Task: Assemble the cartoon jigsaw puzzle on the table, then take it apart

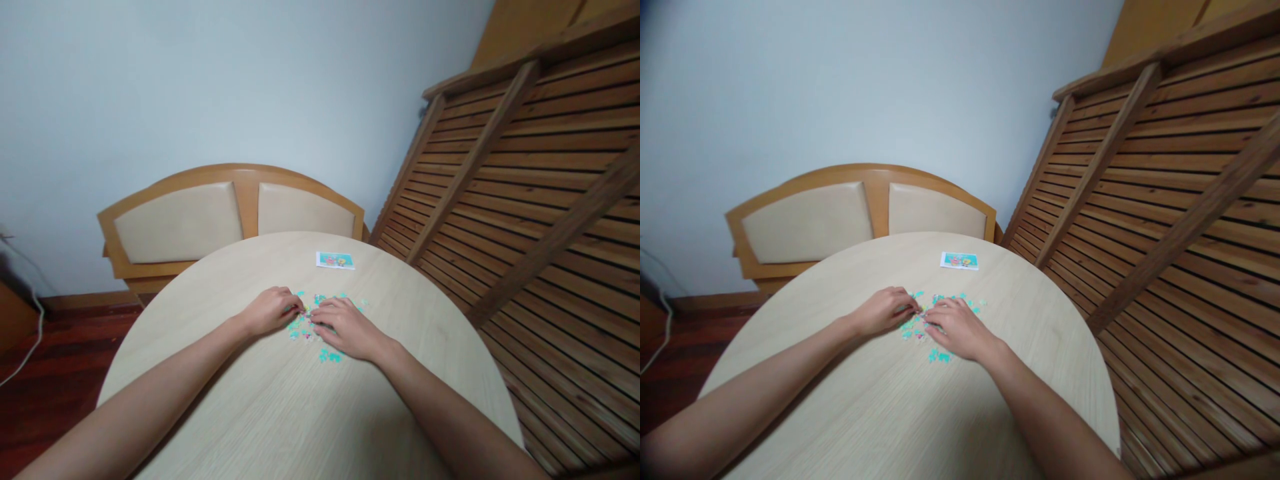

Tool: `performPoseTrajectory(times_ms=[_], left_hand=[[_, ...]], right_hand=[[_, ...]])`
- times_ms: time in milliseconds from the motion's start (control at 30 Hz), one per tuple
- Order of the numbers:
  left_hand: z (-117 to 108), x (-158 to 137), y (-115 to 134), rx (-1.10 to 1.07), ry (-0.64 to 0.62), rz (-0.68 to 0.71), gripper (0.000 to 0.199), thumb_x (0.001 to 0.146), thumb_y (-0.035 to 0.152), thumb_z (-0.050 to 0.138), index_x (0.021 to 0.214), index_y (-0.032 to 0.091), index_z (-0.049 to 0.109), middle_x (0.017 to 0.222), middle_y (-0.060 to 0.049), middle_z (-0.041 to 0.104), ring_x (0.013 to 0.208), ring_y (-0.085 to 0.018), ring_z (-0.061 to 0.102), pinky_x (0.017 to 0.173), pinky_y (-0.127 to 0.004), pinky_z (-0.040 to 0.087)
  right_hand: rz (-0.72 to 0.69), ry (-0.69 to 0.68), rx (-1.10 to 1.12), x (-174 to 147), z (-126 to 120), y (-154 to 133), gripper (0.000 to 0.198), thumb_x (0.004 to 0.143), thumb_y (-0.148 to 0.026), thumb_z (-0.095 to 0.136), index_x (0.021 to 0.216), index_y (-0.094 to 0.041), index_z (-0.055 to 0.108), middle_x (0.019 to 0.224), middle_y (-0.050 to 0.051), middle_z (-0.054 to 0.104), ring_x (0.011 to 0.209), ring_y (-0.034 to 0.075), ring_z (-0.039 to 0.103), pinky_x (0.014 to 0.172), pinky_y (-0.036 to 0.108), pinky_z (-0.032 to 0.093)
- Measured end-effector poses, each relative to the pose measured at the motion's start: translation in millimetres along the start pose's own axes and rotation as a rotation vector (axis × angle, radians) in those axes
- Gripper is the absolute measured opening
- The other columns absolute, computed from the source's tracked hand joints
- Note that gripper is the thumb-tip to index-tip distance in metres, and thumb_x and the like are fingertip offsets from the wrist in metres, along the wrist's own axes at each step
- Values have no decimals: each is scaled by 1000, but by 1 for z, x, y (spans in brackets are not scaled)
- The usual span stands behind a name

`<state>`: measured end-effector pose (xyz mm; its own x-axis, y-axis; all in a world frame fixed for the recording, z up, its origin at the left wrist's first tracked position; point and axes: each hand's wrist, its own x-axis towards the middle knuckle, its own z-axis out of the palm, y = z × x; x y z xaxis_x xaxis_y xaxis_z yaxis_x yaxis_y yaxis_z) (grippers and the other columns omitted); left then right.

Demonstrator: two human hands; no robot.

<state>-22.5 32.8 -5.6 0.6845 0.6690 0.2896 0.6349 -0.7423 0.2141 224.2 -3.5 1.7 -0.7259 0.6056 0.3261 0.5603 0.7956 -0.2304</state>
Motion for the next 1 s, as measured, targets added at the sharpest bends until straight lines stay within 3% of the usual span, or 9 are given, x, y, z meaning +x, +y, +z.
performPoseTrajectory(times_ms=[200,433,633,867,1000], left_hand=[[9,6,-2,-14,130,-197,18,97,26,53,104,20,69,94,-8,70,88,-21,64,80,-29,47],[24,13,-13,1,184,-259,14,94,25,58,96,19,71,90,-9,71,89,-24,63,79,-33,47],[20,13,-8,-43,171,-115,15,96,27,59,93,19,71,98,-7,71,95,-23,61,88,-35,46],[8,5,15,-152,-3,203,19,99,34,57,99,21,70,97,-6,71,94,-19,64,89,-31,45],[0,2,20,-225,-66,258,17,95,35,62,98,20,70,96,-6,72,92,-19,65,89,-31,46]], right_hand=[[266,165,25,-6,-17,31,18,95,-27,58,98,-22,75,102,6,76,102,22,63,92,36,43],[474,94,46,-22,-25,63,17,87,-23,60,90,-19,77,97,7,77,93,22,68,86,31,47],[557,48,140,-33,-28,80,18,80,-16,59,91,-18,74,87,4,77,79,19,69,70,26,48],[524,7,284,-38,-25,87,19,80,-22,59,92,-16,73,87,6,76,78,19,69,69,27,49],[544,-31,357,-45,-31,93,20,78,-26,61,90,-14,73,83,7,74,75,19,67,68,27,50]])
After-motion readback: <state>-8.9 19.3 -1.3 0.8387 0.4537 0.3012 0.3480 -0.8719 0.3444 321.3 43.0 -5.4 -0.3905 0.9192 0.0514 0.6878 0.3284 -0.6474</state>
